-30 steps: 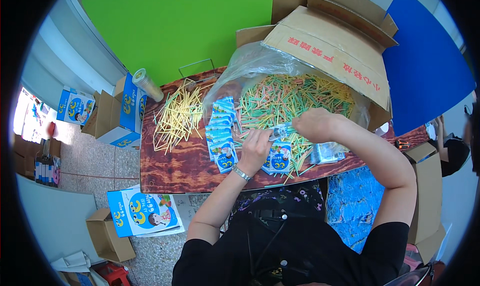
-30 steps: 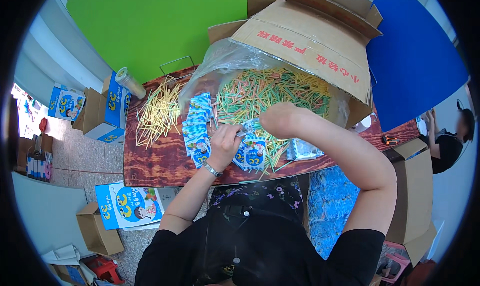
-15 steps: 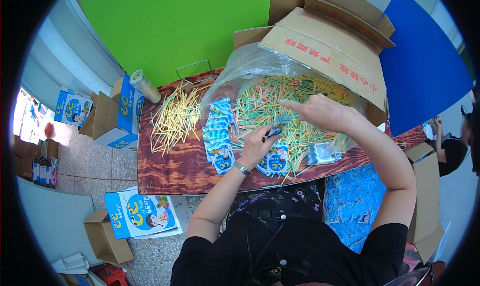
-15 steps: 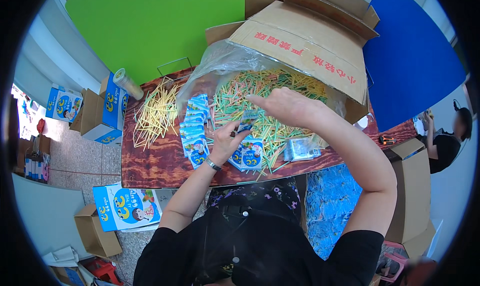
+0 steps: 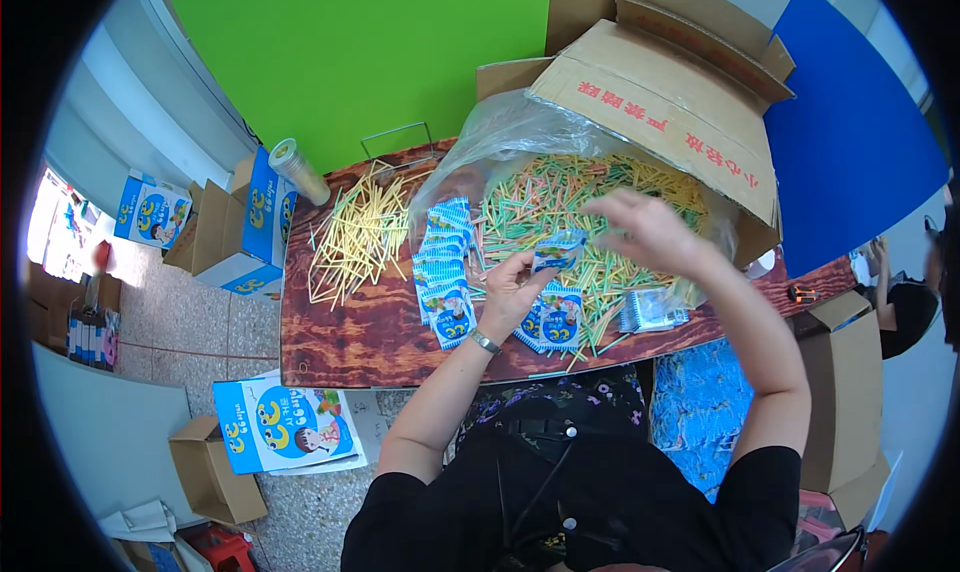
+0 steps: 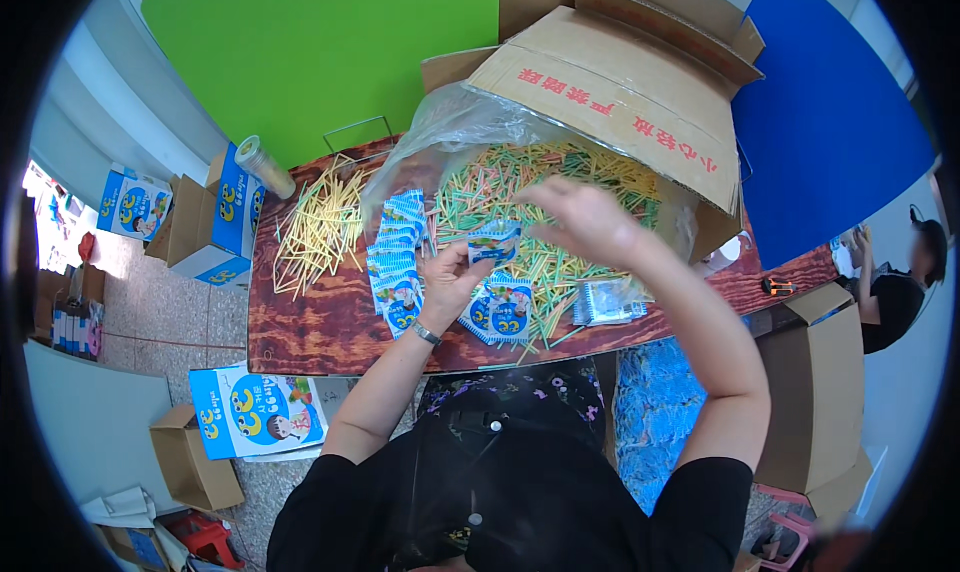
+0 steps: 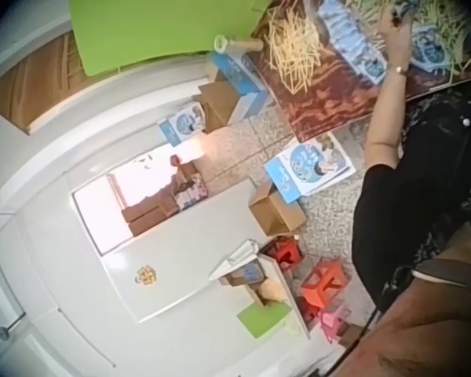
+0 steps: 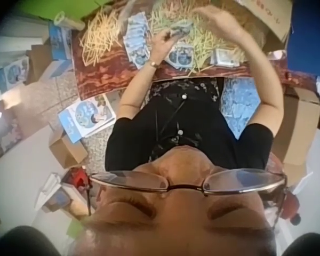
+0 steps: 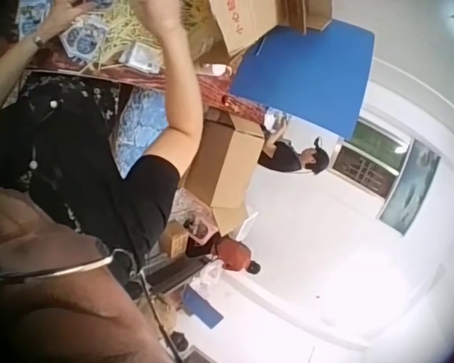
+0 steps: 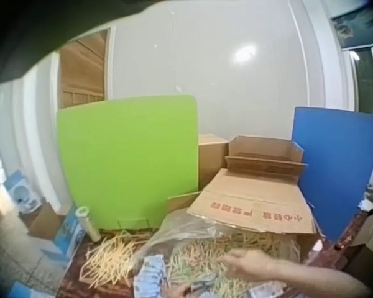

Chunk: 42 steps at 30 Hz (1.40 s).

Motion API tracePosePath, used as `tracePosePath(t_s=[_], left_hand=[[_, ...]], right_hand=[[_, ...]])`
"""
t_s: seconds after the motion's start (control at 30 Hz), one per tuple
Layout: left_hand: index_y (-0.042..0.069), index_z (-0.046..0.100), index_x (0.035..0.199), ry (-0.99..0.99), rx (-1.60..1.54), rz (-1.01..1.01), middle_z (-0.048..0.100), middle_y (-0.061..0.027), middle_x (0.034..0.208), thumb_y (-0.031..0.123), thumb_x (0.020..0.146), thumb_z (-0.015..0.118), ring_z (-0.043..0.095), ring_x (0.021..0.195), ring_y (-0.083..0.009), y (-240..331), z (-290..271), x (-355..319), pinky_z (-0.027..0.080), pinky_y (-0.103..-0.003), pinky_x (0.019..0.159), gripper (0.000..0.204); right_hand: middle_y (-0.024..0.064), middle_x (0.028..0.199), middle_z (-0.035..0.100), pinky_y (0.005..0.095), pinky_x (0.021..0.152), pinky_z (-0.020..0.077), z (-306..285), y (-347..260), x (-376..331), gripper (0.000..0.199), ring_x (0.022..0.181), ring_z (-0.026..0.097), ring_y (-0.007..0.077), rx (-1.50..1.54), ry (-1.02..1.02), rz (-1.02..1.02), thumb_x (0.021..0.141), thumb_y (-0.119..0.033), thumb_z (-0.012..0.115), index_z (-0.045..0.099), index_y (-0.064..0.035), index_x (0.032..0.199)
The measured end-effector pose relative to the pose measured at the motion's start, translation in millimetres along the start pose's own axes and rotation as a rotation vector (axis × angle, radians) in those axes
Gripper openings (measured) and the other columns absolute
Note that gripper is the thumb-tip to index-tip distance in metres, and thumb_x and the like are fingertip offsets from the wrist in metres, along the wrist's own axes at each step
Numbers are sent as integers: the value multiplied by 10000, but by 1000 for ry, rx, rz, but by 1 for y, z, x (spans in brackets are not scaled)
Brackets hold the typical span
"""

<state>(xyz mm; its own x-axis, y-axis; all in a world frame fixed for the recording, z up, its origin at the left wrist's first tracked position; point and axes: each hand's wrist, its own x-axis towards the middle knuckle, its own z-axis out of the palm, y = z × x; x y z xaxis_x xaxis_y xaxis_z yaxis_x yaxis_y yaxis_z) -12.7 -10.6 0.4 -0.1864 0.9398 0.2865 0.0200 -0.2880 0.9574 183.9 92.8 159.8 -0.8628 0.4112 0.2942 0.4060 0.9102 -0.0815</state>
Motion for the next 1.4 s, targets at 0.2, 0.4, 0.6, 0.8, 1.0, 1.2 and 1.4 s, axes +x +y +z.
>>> tracePosePath(t_s=[0.2,0.4,0.6,0.8,1.0,1.2,1.4], left_hand=[[-8,615,1131,28,-26,86,669,-38,981,-10,851,672,619,845,-91,18,-12,-8,509,-241,726,285],[-3,642,902,103,538,110,622,-127,801,152,801,729,619,707,-260,27,-56,-51,477,-328,636,205],[16,614,812,206,601,-204,584,-22,702,135,748,792,531,605,-74,2,-95,-117,429,-232,549,223],[20,606,806,366,692,-235,590,-58,625,128,750,787,564,542,-126,-16,-119,-104,459,-278,535,218],[32,567,801,376,798,-215,578,-61,627,151,751,794,571,549,-160,-30,-121,-82,455,-301,526,261],[32,568,859,345,863,-161,576,-52,674,174,746,798,567,573,-173,-32,-122,-80,469,-321,559,293],[-27,467,1304,493,1142,181,509,-239,1236,222,772,777,486,1129,-402,3,-92,-74,394,-459,972,664]], right_hand=[[105,870,675,396,660,543,42,-26,2,326,774,667,315,312,169,-21,829,-141,682,610,-112,1146],[137,749,645,412,584,531,90,-64,12,195,687,668,307,353,85,-78,850,-113,630,588,-75,1037],[136,787,651,427,627,535,187,-106,23,188,749,670,305,682,107,1,837,-138,650,585,-80,1004],[98,939,654,410,714,548,162,-85,25,346,887,649,302,314,93,-10,761,-123,663,617,-123,1104],[92,894,606,408,732,525,151,-13,-39,304,934,590,307,100,-192,149,741,-278,743,656,-117,984],[74,868,606,405,723,534,163,-19,-49,239,932,590,280,83,-102,203,714,-254,758,660,-100,870],[56,874,616,383,708,524,139,-13,-54,184,899,597,273,55,3,104,738,-183,727,644,-107,884]])
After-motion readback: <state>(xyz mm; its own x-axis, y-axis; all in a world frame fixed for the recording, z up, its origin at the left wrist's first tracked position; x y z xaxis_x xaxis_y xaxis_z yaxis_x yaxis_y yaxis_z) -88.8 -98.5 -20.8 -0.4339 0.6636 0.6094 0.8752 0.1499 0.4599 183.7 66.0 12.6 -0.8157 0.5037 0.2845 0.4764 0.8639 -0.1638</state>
